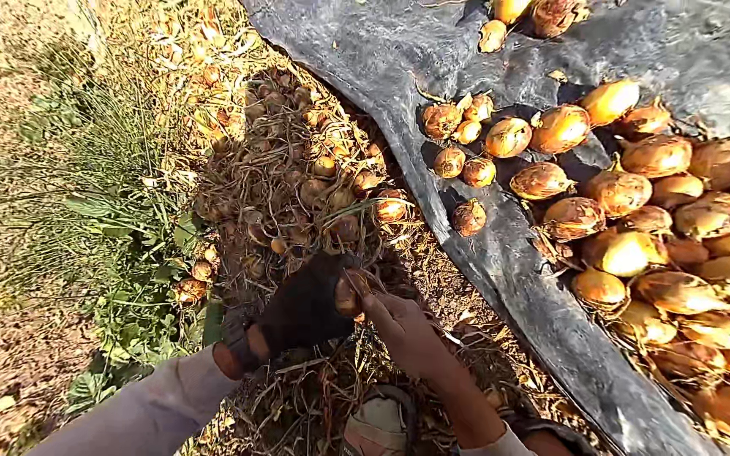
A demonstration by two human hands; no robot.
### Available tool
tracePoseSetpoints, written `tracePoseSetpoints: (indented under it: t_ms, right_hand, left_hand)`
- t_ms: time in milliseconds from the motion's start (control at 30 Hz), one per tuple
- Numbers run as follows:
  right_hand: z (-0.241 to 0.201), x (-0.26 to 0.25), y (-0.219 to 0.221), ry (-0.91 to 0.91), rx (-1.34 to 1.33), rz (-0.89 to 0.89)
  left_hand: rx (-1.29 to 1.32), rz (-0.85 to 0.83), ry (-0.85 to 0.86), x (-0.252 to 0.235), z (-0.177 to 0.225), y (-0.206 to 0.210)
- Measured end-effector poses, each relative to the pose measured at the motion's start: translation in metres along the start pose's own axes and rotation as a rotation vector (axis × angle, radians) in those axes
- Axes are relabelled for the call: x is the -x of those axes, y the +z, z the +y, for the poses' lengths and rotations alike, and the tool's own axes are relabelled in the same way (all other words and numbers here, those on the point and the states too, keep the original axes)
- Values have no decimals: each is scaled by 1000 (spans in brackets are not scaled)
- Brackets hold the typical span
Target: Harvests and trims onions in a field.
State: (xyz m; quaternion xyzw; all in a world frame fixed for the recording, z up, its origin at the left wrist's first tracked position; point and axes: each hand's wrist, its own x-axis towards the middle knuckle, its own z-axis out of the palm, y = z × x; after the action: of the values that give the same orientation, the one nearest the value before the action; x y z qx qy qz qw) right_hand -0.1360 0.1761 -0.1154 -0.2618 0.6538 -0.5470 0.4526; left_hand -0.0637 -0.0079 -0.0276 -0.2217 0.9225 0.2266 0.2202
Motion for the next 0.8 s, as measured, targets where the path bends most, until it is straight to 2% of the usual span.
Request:
tracePoseSetpoints:
  t_ms: [67, 133, 200, 267, 300, 400, 500, 567, 633, 700, 800]
  right_hand:
    - [-2, 1, 2, 26, -3, 12]
    - [8, -3, -4, 131, 72, 166]
    - [11, -3, -17, 295, 285, 137]
    - [7, 0, -21, 363, 433, 100]
    - [3, 2, -23, 364, 450, 127]
    - [-3, 7, -44, 307, 482, 297]
    - [-3, 11, -72, 154, 450, 578]
    - [-3, 12, -78, 130, 404, 630]
    - [5, 8, -72, 160, 387, 557]
    - [9, 3, -69, 236, 362, 466]
    - [12, 4, -79, 233, 281, 503]
  left_hand:
    - [-43, 119, -31, -10, -9, -1]
    - [151, 147, -71, -14, -7, -14]
    - [256, 87, -30, -9, 5, -24]
    - [264, -6, 68, -8, 20, -32]
    - [248, -7, 109, -12, 24, -35]
    - [142, 185, 166, -35, 30, -46]
    - [-58, 313, 226, -89, 25, -44]
    - [-204, 305, 224, -130, 32, -33]
    - [-314, 230, 158, -154, 50, -21]
    - [-325, -86, -45, -135, 98, -39]
    - [-231, -221, -227, -118, 129, -47]
